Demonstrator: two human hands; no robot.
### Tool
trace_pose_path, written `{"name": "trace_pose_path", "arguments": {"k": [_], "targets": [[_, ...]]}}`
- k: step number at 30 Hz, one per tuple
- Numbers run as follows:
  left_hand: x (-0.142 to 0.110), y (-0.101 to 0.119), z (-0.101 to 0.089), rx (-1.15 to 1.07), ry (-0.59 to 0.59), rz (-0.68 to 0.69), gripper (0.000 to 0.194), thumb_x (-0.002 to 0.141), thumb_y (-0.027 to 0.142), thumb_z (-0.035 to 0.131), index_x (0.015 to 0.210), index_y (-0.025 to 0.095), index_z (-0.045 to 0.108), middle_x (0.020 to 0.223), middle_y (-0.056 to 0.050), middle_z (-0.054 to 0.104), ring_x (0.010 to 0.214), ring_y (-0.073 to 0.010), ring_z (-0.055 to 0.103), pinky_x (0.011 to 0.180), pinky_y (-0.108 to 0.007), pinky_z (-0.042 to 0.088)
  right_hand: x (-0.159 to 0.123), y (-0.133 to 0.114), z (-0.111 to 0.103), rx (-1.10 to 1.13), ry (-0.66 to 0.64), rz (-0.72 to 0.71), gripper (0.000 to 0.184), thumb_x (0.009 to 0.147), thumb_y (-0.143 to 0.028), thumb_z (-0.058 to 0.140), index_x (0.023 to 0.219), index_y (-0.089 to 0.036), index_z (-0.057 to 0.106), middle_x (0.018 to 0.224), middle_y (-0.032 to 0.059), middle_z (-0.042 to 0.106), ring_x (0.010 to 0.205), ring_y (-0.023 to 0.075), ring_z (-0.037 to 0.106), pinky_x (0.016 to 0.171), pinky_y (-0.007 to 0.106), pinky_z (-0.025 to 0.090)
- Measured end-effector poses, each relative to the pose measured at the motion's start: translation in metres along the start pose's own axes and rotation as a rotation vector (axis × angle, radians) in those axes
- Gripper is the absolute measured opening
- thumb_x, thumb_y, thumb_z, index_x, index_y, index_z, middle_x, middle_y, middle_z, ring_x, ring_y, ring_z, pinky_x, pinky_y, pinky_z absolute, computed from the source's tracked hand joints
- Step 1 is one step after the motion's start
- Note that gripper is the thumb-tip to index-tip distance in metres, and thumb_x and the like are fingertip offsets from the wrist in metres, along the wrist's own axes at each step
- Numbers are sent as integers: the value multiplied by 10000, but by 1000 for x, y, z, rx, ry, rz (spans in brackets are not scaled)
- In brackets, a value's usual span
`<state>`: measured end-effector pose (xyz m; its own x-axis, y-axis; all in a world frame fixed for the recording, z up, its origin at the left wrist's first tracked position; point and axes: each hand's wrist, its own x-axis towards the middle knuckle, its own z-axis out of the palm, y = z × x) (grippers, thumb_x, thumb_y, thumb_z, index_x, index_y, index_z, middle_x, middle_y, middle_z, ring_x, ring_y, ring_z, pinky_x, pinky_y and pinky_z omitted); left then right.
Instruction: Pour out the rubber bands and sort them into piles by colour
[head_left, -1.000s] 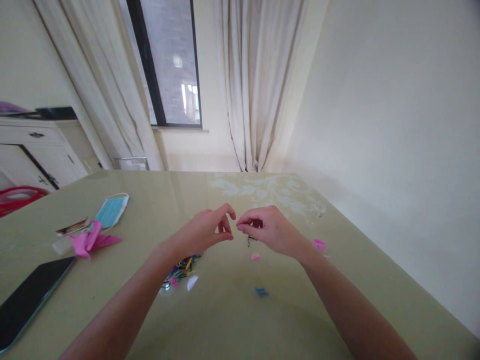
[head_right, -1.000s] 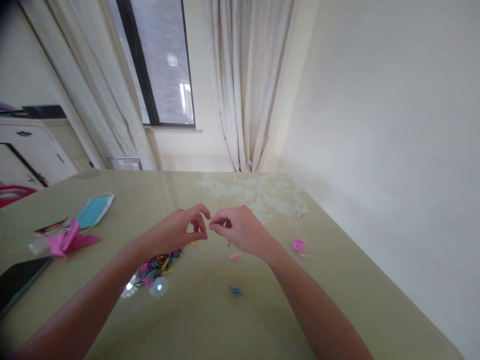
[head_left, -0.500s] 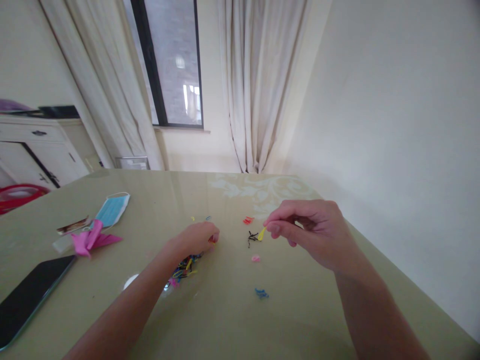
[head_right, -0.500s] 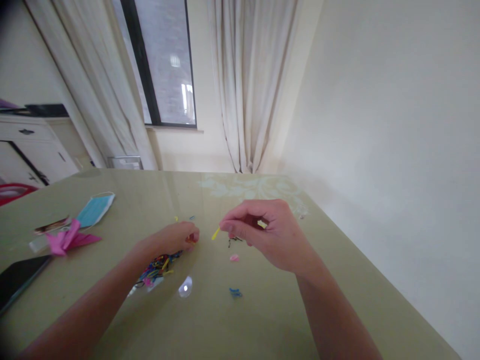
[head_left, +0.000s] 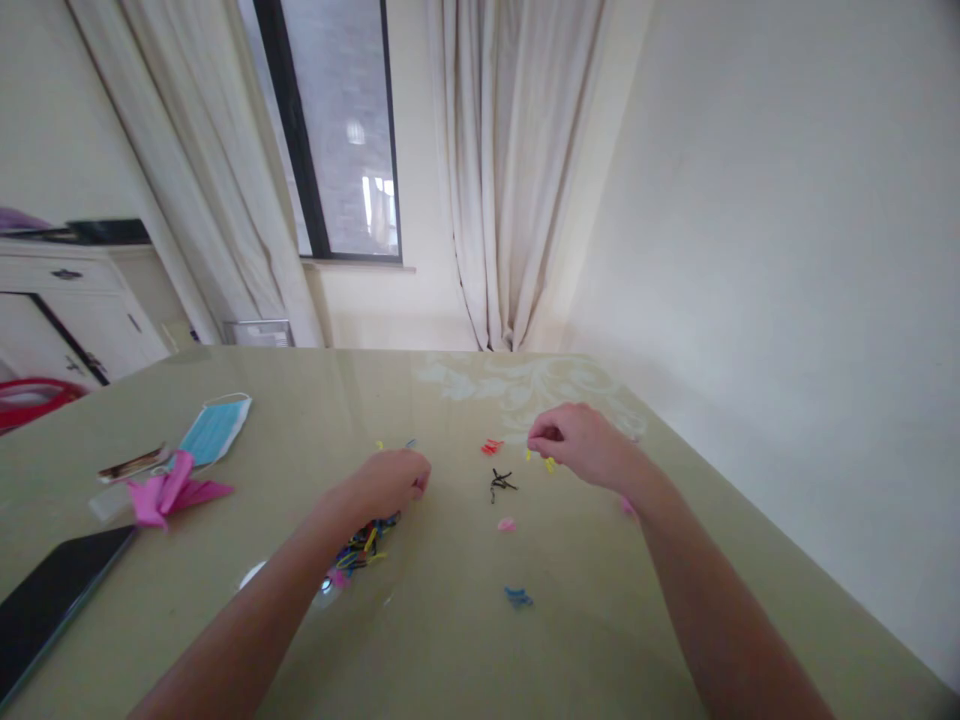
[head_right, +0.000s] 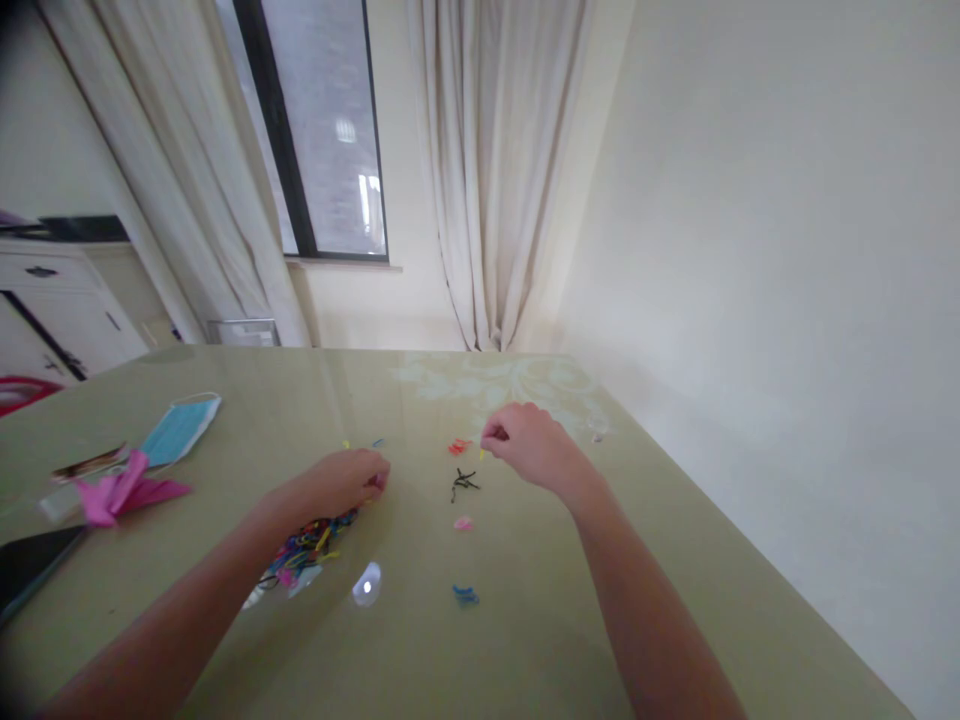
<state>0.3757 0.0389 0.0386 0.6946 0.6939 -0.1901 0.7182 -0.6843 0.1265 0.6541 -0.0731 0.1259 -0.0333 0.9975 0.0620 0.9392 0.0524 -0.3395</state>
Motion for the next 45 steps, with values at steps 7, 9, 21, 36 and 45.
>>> {"name": "trace_pose_path", "arguments": {"k": [7,9,21,36,45], "targets": [[-5,-10,-10,-45,52,24,170,807,171,614,842,222,772,912,-65,794,869,-241,722,712,-295,466,36,50,44,-348,-98,313,224,890,-86,618,994,-157,803,1084,191,771,973,291,746,757,324,503],[-5,-13,-13,-91,84,37,165,810,189,615,825,215,778,883,-61,796,827,-229,715,701,-290,464,37,54,49,-367,-108,333,231,892,-68,608,1002,-151,794,1104,205,759,1008,306,744,785,343,510],[-1,0,-19,-1058,160,221,292,850,445,744,887,155,742,848,-40,761,786,-158,658,756,-271,502,23,5,38,158,-123,-104,247,945,-371,715,1075,-179,799,931,74,802,838,193,736,746,265,511],[-7,24,-27,-1297,290,292,349,811,465,839,914,145,741,867,-55,768,816,-163,697,780,-281,538,12,-42,60,675,-87,-175,246,941,-373,700,855,-150,761,693,25,742,533,105,626,515,192,463],[-14,28,-33,-1100,452,298,381,847,518,783,938,149,766,651,7,629,594,-105,526,555,-229,412,10,-41,53,969,-144,-146,381,861,-514,794,835,-134,781,654,39,744,460,93,576,456,196,451]]}}
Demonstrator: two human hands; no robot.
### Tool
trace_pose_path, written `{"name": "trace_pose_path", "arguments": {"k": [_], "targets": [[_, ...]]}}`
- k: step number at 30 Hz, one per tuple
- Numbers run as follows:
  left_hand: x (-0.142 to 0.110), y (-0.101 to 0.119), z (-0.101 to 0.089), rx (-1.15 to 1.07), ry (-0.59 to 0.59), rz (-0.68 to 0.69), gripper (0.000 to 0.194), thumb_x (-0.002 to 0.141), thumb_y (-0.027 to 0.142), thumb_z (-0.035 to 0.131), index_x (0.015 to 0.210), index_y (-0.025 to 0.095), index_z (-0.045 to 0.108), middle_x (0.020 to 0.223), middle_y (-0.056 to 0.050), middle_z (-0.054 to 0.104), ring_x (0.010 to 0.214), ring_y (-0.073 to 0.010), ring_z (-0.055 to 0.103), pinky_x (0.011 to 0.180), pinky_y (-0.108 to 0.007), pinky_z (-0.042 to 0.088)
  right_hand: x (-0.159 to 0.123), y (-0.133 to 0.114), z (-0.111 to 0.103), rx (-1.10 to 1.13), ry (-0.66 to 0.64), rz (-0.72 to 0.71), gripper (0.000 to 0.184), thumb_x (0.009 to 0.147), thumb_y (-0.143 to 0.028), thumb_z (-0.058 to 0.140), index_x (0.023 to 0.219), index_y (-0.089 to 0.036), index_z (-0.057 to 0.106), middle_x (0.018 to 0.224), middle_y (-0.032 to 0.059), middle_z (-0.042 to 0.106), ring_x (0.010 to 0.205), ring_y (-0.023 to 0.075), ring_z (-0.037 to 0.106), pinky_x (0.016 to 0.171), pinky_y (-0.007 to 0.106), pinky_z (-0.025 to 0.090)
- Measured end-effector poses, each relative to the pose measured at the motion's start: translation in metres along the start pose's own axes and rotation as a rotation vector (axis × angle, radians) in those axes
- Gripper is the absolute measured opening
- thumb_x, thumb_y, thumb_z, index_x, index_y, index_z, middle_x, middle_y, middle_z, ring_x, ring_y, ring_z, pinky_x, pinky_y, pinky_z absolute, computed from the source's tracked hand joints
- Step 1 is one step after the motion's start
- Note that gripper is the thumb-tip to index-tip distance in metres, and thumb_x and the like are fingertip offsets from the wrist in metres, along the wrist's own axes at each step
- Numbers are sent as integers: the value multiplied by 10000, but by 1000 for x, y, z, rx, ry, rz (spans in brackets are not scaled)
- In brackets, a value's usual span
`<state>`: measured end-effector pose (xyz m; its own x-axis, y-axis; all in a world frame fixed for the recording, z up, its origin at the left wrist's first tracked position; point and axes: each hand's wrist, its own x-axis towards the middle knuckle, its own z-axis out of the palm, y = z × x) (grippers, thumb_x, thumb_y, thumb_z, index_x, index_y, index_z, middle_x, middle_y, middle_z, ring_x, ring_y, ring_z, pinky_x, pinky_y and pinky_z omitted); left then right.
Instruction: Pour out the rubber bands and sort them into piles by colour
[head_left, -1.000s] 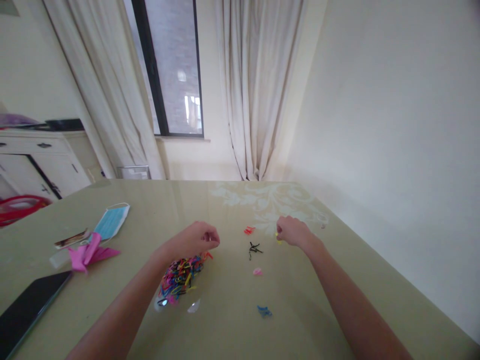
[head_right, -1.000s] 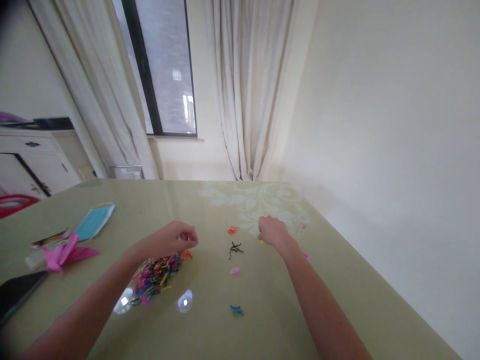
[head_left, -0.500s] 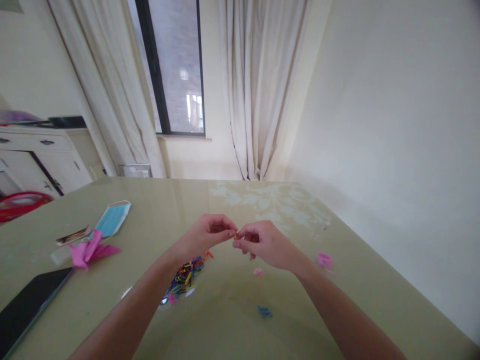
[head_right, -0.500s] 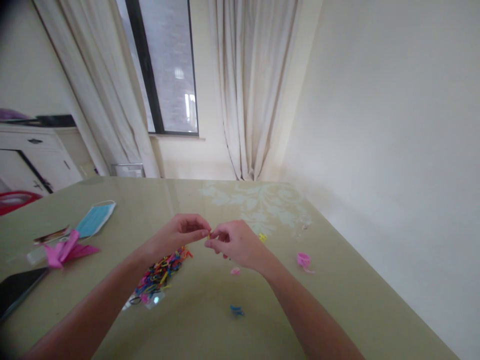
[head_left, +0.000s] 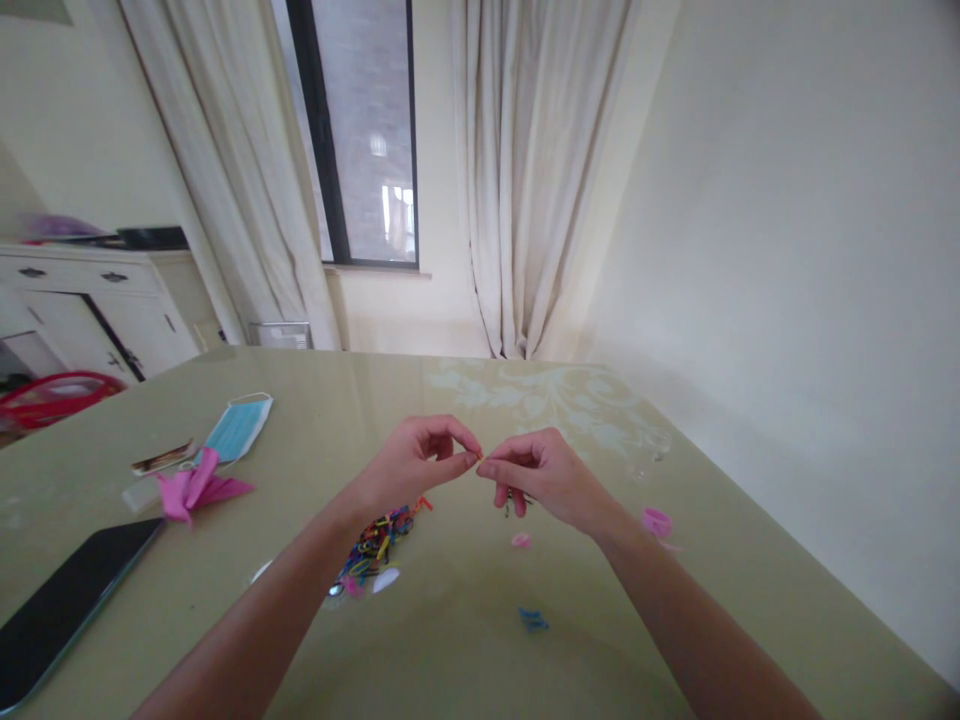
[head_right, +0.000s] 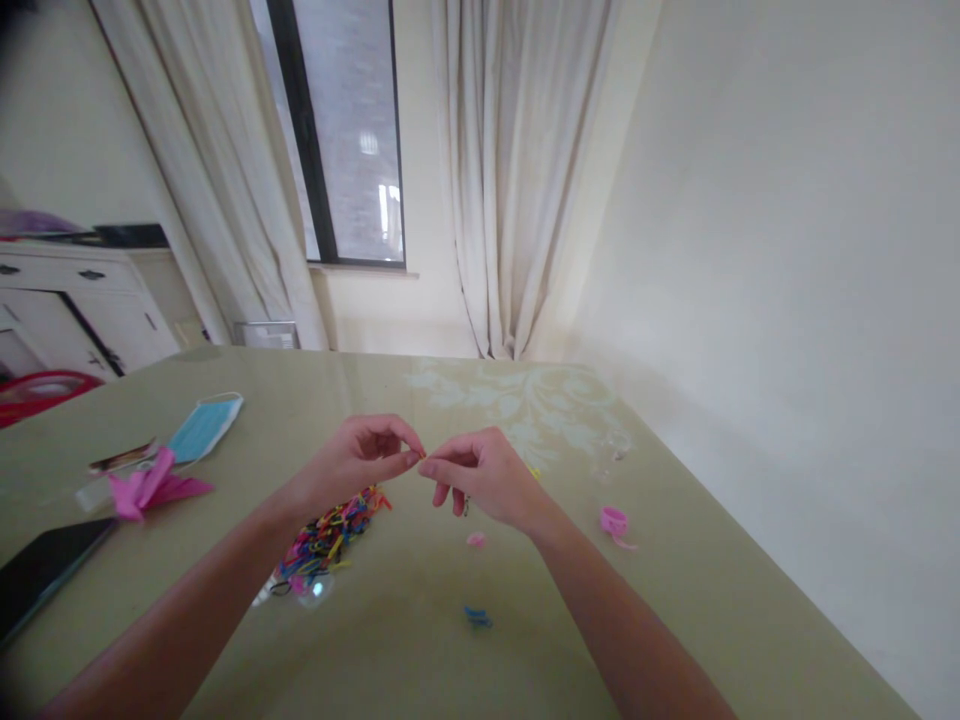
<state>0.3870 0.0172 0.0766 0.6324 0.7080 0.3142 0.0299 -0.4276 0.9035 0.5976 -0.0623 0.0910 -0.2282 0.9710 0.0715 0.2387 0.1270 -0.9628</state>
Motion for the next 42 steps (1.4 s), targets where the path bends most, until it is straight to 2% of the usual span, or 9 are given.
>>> {"name": "trace_pose_path", "arguments": {"k": [4,14,17,19,24,29,33,38,42], "targets": [[-1,2,-2,31,-10,9,394,864,525,763,981,149,785,660,-8,642,623,-120,540,563,-240,416,-1,-1,1,-55,38,-58,360,899,-499,753,854,-144,793,653,32,742,470,100,593,470,203,469],[-3,14,-7,-1,-33,9,362,910,477,725,1042,145,781,868,-56,731,782,-151,614,672,-258,483,-14,-20,-1,-498,137,-326,251,1037,-297,590,974,-197,812,744,2,770,569,100,658,619,206,506],[-1,11,-14,49,-44,23,415,916,457,714,1211,167,748,936,-59,746,766,-141,600,670,-255,471,-23,-28,2,-417,136,-367,261,1055,-315,578,1027,-205,813,735,2,771,563,101,660,599,201,516],[0,6,-22,205,-78,7,398,927,432,689,1240,192,741,950,-49,760,712,-129,573,652,-252,456,-32,-34,4,-299,122,-379,273,1055,-368,592,1074,-212,815,723,7,774,547,107,661,548,198,521],[2,-16,-40,618,-196,-90,302,922,374,639,1145,230,782,977,-39,779,760,-167,626,729,-276,475,-56,-53,8,-71,111,-393,247,1042,-365,630,1055,-225,833,674,14,769,501,110,650,477,194,525],[-1,-42,-34,753,-385,-192,214,855,281,641,977,226,807,920,-42,781,828,-211,689,745,-287,479,-66,-63,9,-16,94,-403,215,1036,-321,646,1022,-243,846,619,-2,737,479,98,634,474,185,514],[-1,-57,-28,780,-441,-250,184,791,244,673,922,224,800,852,-28,776,786,-211,695,684,-274,468,-68,-63,9,8,91,-403,230,1038,-333,642,1025,-228,846,607,5,724,462,95,613,435,182,467],[-2,-65,-28,828,-444,-305,172,711,196,713,862,213,794,861,-37,787,786,-214,697,684,-272,470,-68,-66,4,-55,122,-398,294,1047,-393,613,1010,-201,834,585,2,700,442,99,591,435,202,452],[-2,-69,-27,833,-466,-326,142,686,154,690,778,213,781,773,-22,770,718,-195,685,636,-256,459,-47,-55,-20,-281,208,-293,322,1036,-413,595,956,-187,811,644,11,720,516,120,632,502,220,478]]}}
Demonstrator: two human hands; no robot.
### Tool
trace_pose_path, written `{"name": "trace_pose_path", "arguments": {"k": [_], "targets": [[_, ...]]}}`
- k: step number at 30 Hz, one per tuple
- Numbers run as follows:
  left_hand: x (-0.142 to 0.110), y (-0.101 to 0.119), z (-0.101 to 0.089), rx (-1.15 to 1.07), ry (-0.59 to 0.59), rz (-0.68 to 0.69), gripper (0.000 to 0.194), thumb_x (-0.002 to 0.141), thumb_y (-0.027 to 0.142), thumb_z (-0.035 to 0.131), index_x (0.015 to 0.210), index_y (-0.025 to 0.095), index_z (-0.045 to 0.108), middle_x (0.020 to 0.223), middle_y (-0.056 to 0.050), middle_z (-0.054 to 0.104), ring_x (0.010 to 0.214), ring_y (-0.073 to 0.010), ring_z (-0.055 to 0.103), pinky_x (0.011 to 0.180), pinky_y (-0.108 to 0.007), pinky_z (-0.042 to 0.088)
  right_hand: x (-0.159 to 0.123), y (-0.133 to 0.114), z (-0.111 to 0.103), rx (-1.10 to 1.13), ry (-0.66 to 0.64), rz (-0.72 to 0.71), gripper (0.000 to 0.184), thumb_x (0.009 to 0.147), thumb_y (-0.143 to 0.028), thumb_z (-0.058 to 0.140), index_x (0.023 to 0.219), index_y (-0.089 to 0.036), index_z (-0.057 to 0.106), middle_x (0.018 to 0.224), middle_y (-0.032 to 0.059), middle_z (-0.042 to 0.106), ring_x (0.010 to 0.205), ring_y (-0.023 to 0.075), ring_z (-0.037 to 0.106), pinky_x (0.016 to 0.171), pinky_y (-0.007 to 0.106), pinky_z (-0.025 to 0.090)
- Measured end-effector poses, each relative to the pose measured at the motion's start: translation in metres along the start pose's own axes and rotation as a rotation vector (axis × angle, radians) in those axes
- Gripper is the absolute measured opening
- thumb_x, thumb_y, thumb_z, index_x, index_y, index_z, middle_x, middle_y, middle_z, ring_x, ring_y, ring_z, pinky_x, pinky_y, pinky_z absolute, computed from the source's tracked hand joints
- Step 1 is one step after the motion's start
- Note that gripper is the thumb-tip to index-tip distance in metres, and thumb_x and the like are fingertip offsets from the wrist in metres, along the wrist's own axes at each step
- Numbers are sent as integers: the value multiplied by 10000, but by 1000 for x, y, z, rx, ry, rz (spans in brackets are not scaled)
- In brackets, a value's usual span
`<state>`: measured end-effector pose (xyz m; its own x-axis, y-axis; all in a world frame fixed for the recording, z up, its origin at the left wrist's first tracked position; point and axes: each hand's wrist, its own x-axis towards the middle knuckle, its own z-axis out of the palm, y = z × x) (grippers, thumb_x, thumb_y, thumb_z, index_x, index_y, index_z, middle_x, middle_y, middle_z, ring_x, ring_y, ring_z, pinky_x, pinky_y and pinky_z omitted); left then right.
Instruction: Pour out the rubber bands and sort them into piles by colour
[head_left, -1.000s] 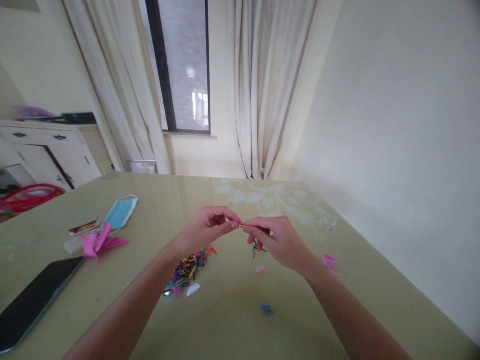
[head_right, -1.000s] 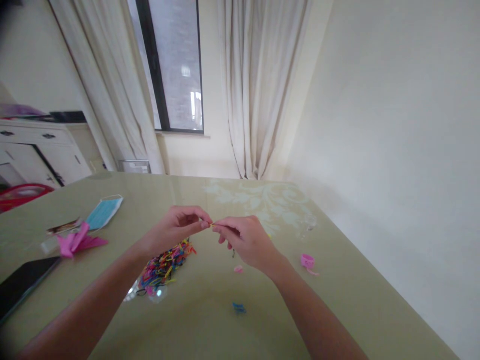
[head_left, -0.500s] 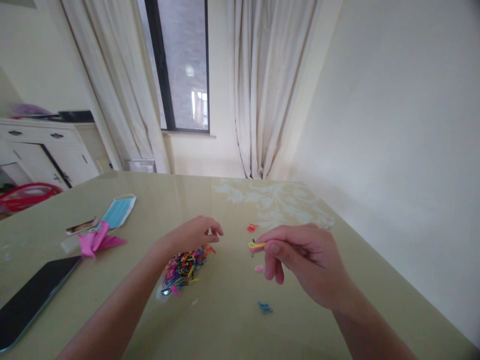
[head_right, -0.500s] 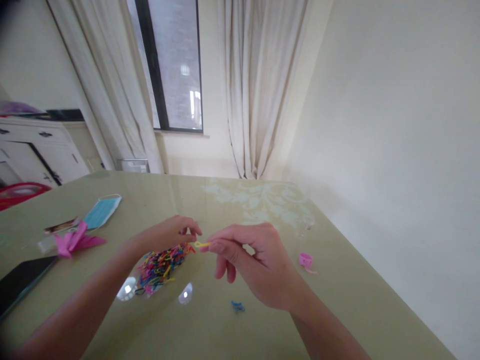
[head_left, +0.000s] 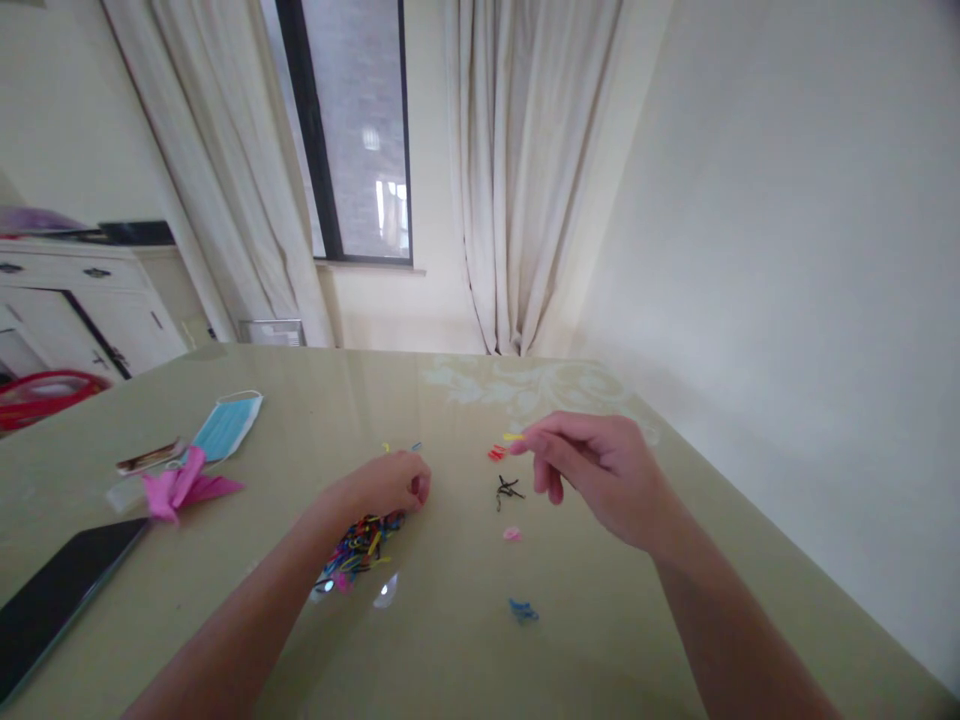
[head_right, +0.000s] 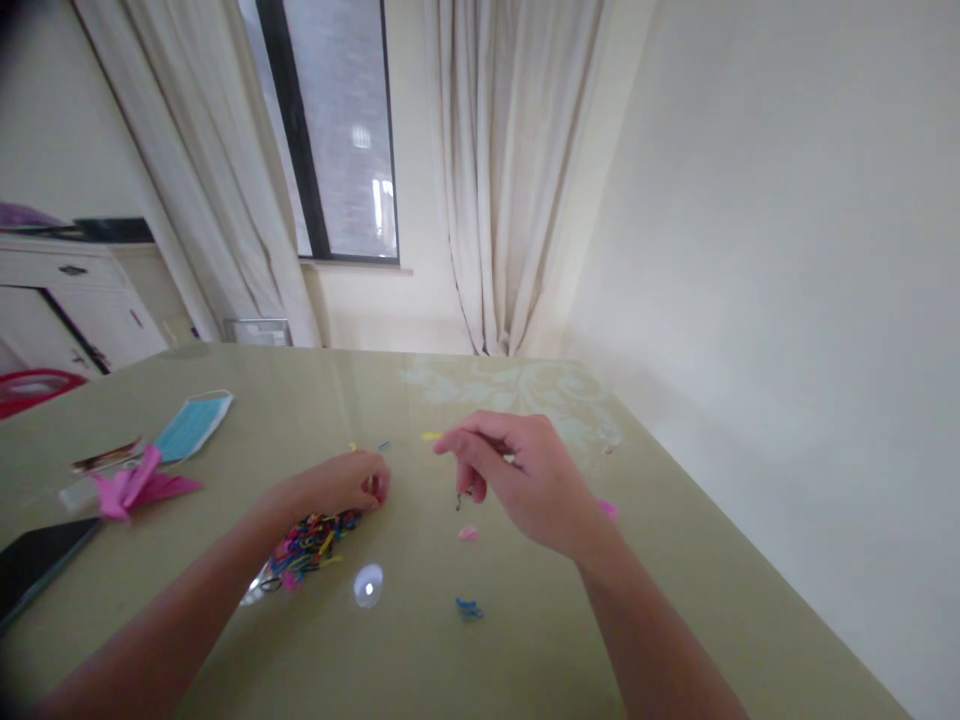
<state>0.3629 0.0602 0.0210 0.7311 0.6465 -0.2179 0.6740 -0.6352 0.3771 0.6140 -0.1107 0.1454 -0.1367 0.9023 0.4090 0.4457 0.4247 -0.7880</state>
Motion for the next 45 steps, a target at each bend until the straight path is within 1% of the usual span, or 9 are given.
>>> {"name": "trace_pose_path", "arguments": {"k": [5,9,13,19,23,26,30,34,45], "targets": [[0,1,0,12,14,13,135,697,147,656,749,214,761,753,-22,759,717,-195,686,643,-257,463,29,76,-21,-582,-143,325,296,997,-261,583,806,-167,789,719,46,764,642,147,701,652,240,497],[-2,3,-3,13,64,45,163,740,156,610,802,216,748,807,-28,765,765,-196,694,675,-258,471,33,123,-29,-938,-198,589,182,936,-192,647,899,-177,824,890,109,802,858,222,751,736,278,497],[-6,8,-11,-25,120,91,161,828,204,578,878,202,731,842,-39,769,785,-195,700,696,-266,484,28,140,-31,-1000,-212,649,137,893,-165,698,926,-172,830,1004,167,794,944,288,754,744,320,504],[-11,25,-25,-213,190,131,189,892,307,621,887,181,762,869,-52,794,805,-192,712,757,-283,523,26,150,-30,-1002,-241,680,86,869,-211,765,917,-174,827,1020,157,795,941,298,753,725,322,495],[-13,34,-30,-477,219,215,180,892,299,656,939,181,784,906,-44,818,840,-176,736,800,-277,561,28,144,-36,-968,-240,659,82,858,-216,782,904,-168,830,979,148,800,909,285,749,713,318,482],[-14,40,-31,-664,239,274,167,873,291,709,966,171,778,968,-64,828,903,-179,761,860,-293,590,30,121,-35,-883,-239,552,125,919,-244,724,923,-188,836,942,105,806,873,223,735,729,289,474],[-21,52,-34,-858,259,299,212,833,316,788,976,164,748,1008,-89,833,953,-198,784,905,-324,615,28,74,-15,-445,-242,227,195,950,-328,696,900,-190,823,790,40,776,704,164,674,661,268,458],[-30,66,-38,-866,315,308,212,815,311,825,942,168,733,958,-75,836,908,-192,793,873,-311,627,21,42,13,-177,-214,153,215,912,-390,761,975,-189,805,730,15,753,627,140,652,606,244,460],[-36,77,-39,-963,331,322,153,795,228,821,886,162,718,820,-41,821,778,-144,767,710,-229,584,17,31,31,-186,-85,-15,63,918,-225,758,887,-198,805,706,-15,740,584,99,611,570,211,425]]}}
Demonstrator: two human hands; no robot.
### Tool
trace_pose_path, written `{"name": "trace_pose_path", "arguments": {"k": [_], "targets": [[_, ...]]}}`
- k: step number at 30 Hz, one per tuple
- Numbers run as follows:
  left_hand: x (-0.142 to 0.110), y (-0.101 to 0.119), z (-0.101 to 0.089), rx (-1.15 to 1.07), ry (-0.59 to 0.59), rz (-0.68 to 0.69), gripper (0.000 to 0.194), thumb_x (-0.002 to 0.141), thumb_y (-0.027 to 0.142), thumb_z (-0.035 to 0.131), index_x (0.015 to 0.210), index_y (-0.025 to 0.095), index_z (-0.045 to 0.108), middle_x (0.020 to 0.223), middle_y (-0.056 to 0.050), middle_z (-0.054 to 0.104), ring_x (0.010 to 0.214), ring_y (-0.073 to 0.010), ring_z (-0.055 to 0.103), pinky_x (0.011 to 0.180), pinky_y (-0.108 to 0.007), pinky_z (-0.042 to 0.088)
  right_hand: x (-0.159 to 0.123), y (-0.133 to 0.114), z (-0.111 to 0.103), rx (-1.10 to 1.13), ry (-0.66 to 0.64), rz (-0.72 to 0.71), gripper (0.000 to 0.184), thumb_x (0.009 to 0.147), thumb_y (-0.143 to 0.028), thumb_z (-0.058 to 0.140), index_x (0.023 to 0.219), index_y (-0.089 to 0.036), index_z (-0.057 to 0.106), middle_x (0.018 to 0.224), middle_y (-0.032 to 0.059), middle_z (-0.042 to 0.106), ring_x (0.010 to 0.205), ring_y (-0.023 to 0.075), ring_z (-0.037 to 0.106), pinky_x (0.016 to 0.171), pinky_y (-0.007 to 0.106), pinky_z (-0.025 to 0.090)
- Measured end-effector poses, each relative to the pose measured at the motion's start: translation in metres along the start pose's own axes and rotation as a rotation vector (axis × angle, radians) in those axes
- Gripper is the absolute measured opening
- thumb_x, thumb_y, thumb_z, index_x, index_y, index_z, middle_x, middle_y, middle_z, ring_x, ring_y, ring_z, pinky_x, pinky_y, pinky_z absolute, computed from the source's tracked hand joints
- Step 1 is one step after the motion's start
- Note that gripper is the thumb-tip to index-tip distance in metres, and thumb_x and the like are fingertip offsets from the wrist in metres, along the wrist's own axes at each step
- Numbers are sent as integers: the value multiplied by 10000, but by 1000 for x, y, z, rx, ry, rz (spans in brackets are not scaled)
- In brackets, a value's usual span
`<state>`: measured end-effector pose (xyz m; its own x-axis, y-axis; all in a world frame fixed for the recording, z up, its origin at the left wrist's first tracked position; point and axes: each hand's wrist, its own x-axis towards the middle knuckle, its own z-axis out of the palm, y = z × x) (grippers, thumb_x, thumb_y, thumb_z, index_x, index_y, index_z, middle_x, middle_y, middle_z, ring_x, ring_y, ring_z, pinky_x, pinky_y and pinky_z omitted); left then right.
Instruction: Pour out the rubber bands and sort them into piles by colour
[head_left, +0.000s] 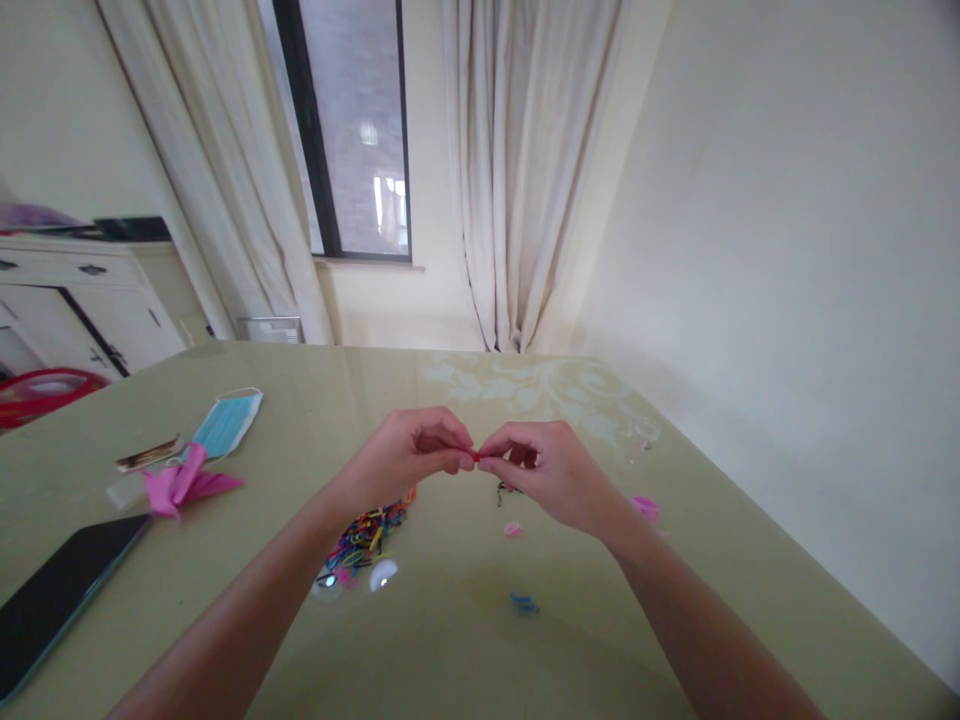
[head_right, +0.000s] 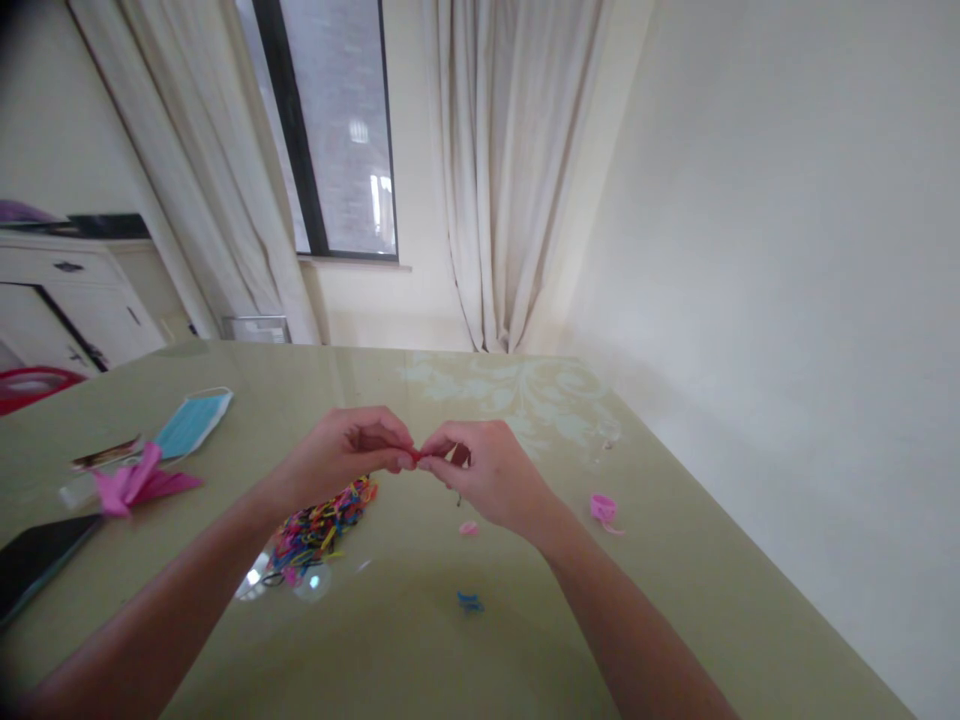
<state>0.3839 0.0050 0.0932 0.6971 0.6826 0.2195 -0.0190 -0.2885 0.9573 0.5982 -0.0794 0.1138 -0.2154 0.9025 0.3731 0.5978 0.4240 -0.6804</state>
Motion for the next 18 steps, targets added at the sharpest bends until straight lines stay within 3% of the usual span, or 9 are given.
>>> {"name": "trace_pose_path", "arguments": {"k": [4,7,11,15,18], "targets": [[-1,4,-1,-30,-36,-26,230,776,260,845,934,164,708,861,-52,822,825,-167,777,764,-266,601,0,-2,-3,-18,-1,-1,82,923,-228,757,868,-193,807,697,-14,738,598,101,608,584,214,435],[-1,1,-11,46,-118,-89,386,765,269,844,1109,188,688,962,-59,825,902,-200,783,817,-314,613,-3,-7,-9,75,-5,47,126,937,-291,752,893,-189,811,706,-1,740,584,109,633,570,219,466],[2,-26,-34,454,-269,-254,351,791,277,752,1131,195,719,1092,-69,801,927,-219,766,789,-316,596,-11,-18,-19,241,32,65,147,915,-326,779,896,-184,810,764,21,765,593,123,681,568,226,525],[5,-66,-49,894,-286,-357,295,748,201,713,1037,176,763,1000,-61,799,911,-227,742,792,-293,544,-16,-27,-24,321,62,43,136,903,-329,798,886,-196,812,748,13,763,564,114,675,533,212,536],[6,-81,-49,1034,-280,-400,253,716,201,746,967,193,772,959,-50,792,877,-230,724,737,-285,507,-19,-31,-25,322,93,23,124,907,-318,794,876,-200,813,735,9,759,552,109,666,527,211,538]]}}
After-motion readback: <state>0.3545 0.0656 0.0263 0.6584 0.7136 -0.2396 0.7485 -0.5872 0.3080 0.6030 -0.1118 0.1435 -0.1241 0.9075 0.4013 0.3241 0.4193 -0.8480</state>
